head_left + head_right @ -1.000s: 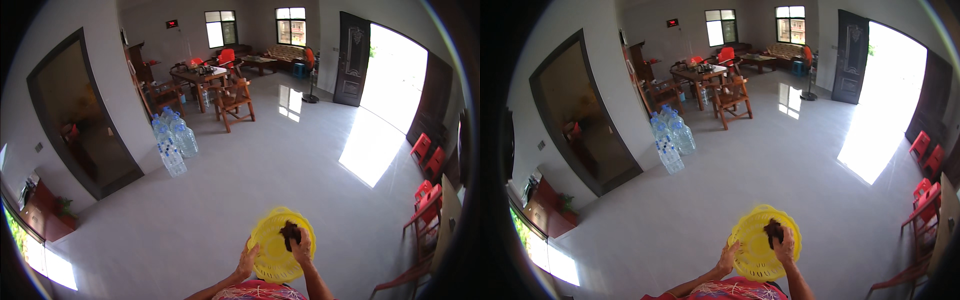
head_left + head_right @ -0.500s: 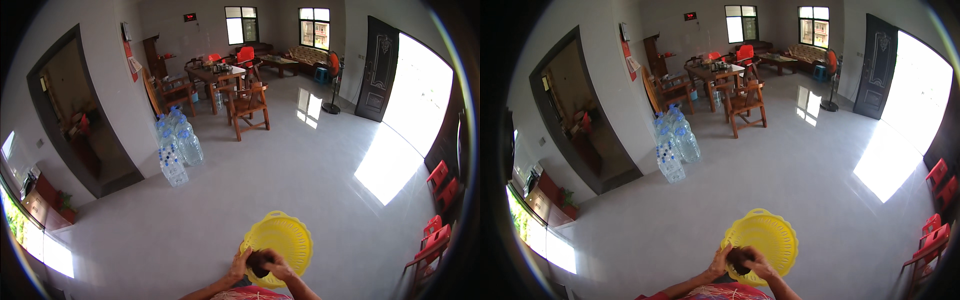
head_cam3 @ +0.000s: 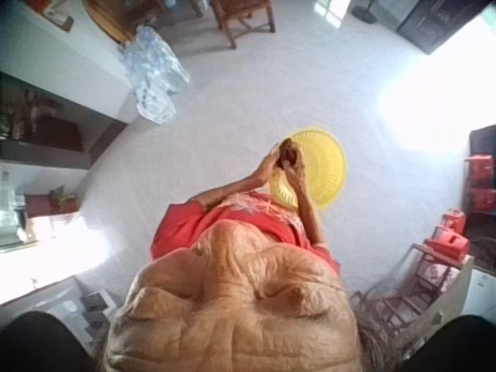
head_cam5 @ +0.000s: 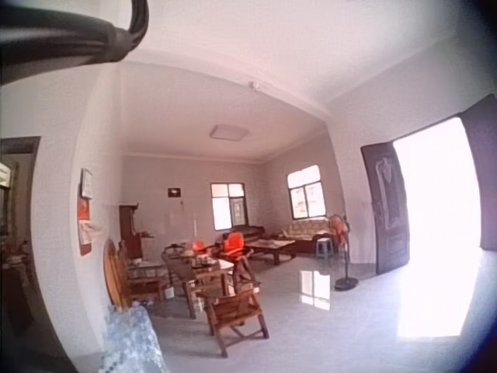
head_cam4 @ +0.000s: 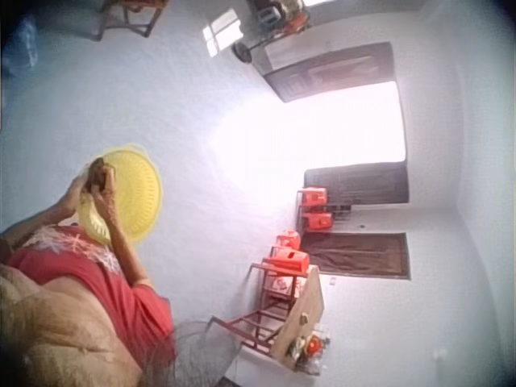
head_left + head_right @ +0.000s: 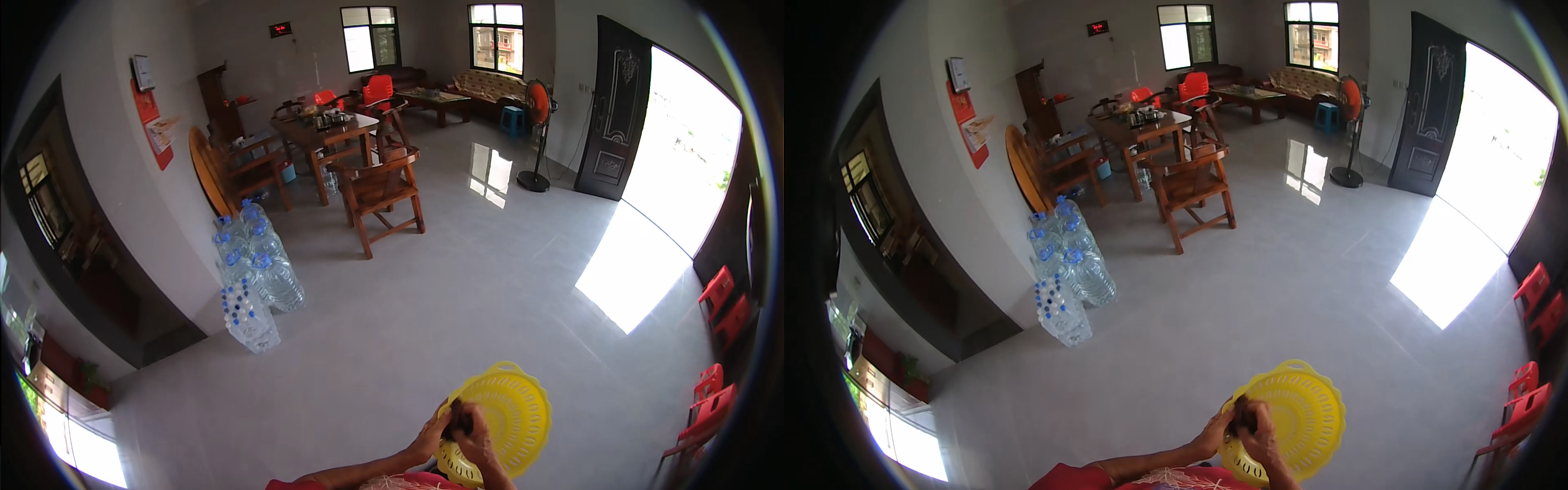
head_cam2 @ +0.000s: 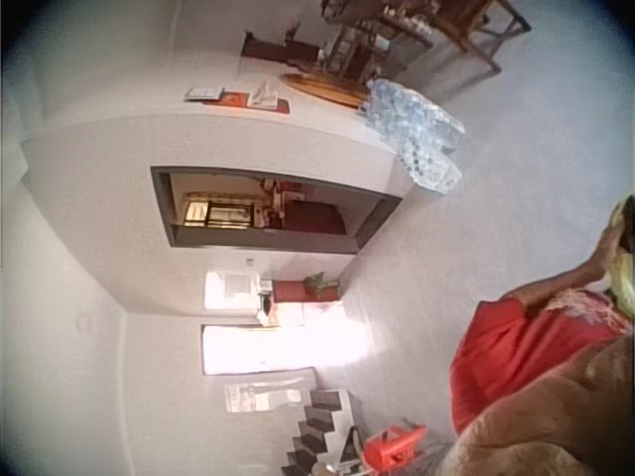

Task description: The person picks up a yellow colander and a cloth, then carries them to a round dining table. They wipe spoons and forks from a metal bowl one by one with the cloth and place them into the yellow colander. The person then carries the colander and the metal bowl to a coffee table and places them down.

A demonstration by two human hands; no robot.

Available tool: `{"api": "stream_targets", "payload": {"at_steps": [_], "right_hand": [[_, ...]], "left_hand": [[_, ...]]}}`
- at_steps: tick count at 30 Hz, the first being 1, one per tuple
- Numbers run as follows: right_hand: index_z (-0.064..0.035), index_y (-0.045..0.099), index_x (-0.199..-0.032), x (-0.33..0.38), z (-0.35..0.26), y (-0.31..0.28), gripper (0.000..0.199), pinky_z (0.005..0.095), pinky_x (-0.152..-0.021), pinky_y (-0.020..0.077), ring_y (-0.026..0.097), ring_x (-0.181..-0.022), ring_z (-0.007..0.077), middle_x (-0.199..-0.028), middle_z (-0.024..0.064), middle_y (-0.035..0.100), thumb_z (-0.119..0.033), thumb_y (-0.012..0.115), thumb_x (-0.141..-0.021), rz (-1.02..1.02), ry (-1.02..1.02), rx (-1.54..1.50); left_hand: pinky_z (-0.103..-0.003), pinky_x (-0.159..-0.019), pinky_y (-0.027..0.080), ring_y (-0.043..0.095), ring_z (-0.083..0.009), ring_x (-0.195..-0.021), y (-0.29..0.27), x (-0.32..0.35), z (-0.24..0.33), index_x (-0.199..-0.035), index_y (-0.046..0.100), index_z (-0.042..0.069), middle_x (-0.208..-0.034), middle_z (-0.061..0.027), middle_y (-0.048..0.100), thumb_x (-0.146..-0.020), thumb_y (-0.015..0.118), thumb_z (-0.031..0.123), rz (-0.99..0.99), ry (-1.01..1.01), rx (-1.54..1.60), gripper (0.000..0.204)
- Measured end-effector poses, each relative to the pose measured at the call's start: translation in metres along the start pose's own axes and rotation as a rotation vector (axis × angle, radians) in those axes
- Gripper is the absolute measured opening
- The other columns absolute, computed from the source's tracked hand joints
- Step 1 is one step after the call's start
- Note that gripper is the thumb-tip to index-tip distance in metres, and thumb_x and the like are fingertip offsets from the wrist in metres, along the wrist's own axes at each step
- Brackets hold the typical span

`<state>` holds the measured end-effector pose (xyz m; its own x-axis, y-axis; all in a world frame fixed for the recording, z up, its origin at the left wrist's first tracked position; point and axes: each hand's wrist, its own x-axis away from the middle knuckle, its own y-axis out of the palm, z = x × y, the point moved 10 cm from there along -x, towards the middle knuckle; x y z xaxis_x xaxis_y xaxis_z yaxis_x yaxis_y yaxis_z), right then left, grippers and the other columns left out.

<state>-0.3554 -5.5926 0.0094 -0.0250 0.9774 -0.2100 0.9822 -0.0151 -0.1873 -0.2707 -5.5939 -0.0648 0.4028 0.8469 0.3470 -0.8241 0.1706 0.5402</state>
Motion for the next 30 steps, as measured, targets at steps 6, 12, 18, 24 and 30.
{"api": "stream_targets", "payload": {"at_steps": [6, 12, 18, 24, 30], "right_hand": [[-0.0085, 0.054, -0.101, -0.090, 0.046, -0.038, 0.031, 0.0407, -0.076, 0.0458, 0.056, -0.086, 0.0341, -0.093, 0.0157, 0.054, -0.011, 0.060, -0.070, -0.513, 0.144, 0.288], [-0.0105, 0.055, -0.099, -0.260, 0.084, -0.155, 0.036, 0.0439, -0.071, 0.0458, 0.054, -0.087, 0.0362, -0.095, 0.0154, 0.052, -0.004, 0.059, -0.063, -0.209, 0.027, 0.732], [-0.0073, 0.048, -0.109, -0.460, 0.095, -0.196, 0.044, 0.0454, -0.074, 0.0440, 0.049, -0.093, 0.0401, -0.102, 0.0193, 0.048, 0.005, 0.053, -0.067, 0.202, -0.125, 0.585], [-0.0108, 0.052, -0.108, -0.585, 0.140, -0.147, 0.039, 0.0440, -0.075, 0.0459, 0.054, -0.088, 0.0385, -0.099, 0.0174, 0.052, -0.008, 0.062, -0.070, -0.288, -0.124, 0.404], [-0.0092, 0.051, -0.109, -0.661, 0.193, -0.208, 0.041, 0.0427, -0.077, 0.0451, 0.054, -0.093, 0.0351, -0.099, 0.0174, 0.053, -0.011, 0.061, -0.069, -0.550, 0.101, 0.345]], "left_hand": [[-0.027, -0.096, 0.035, 0.043, -0.0125, -0.114, 0.024, -0.144, 0.064, -0.138, 0.024, 0.006, -0.125, -0.0068, 0.046, -0.096, 0.042, 0.029, -0.013, 0.097, 0.002, 0.052], [-0.028, -0.092, 0.039, 0.047, -0.0127, -0.108, 0.039, -0.271, 0.136, -0.139, 0.024, 0.006, -0.121, -0.0064, 0.048, -0.093, 0.047, 0.030, 0.095, 0.139, 0.019, 0.056], [-0.029, -0.092, 0.038, 0.047, -0.0141, -0.107, 0.031, -0.395, 0.165, -0.139, 0.025, 0.006, -0.119, -0.0060, 0.049, -0.092, 0.049, 0.027, 0.192, 0.140, -0.022, 0.056], [-0.027, -0.095, 0.035, 0.044, -0.0127, -0.109, 0.047, -0.548, 0.271, -0.137, 0.029, 0.005, -0.119, -0.0057, 0.048, -0.093, 0.048, 0.025, 0.161, 0.333, -0.058, 0.052], [-0.027, -0.096, 0.034, 0.042, -0.0128, -0.114, 0.077, -0.700, 0.302, -0.140, 0.024, 0.009, -0.127, -0.0057, 0.044, -0.093, 0.050, 0.022, -0.041, 0.152, -0.056, 0.055]]}}
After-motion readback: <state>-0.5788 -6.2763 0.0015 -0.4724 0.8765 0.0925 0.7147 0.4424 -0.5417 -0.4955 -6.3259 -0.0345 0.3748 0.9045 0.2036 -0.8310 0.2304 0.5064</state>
